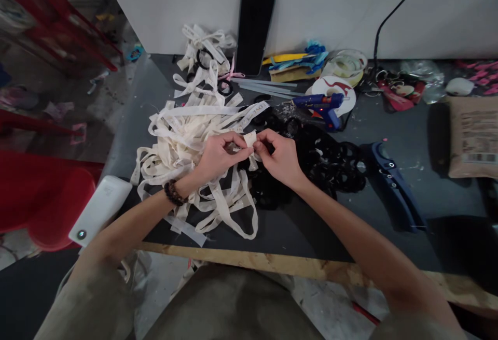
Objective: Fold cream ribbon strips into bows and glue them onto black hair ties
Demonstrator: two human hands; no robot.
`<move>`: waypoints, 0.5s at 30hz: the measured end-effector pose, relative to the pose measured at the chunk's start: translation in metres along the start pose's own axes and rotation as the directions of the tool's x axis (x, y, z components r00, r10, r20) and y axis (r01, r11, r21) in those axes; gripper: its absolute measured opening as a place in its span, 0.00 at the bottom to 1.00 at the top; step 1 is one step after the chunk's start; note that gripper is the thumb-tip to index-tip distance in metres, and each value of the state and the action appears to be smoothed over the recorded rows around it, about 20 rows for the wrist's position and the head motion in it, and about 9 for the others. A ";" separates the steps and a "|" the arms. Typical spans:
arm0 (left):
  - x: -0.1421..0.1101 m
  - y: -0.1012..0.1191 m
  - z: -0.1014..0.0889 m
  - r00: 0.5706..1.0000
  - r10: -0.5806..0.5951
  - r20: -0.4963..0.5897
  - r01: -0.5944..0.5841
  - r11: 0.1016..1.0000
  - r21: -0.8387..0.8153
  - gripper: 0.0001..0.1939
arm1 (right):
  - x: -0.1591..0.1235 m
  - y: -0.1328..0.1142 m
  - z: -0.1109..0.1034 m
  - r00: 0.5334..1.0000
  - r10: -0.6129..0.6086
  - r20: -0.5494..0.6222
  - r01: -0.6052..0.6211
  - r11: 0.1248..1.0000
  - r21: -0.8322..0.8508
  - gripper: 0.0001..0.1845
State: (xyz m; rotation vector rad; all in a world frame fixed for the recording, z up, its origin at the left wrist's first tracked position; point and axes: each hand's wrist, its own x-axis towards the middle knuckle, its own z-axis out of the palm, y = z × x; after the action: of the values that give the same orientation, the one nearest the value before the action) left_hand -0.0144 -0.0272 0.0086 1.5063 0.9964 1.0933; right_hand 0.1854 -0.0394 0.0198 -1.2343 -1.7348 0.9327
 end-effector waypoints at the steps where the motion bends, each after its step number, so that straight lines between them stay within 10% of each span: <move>1: 0.000 0.000 0.000 1.000 0.002 -0.006 -0.001 1.000 0.014 0.21 | 0.000 0.001 0.000 1.000 -0.002 -0.008 0.002 1.000 -0.007 0.10; 15: -0.001 -0.001 -0.002 0.997 0.057 -0.051 -0.053 0.995 0.079 0.20 | 0.000 0.000 0.000 1.000 0.009 -0.011 -0.009 1.000 -0.010 0.14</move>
State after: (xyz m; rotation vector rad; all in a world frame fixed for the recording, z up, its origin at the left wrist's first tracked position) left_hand -0.0161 -0.0272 0.0073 1.5824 1.0504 1.1504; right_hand 0.1851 -0.0394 0.0195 -1.2526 -1.7288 0.9222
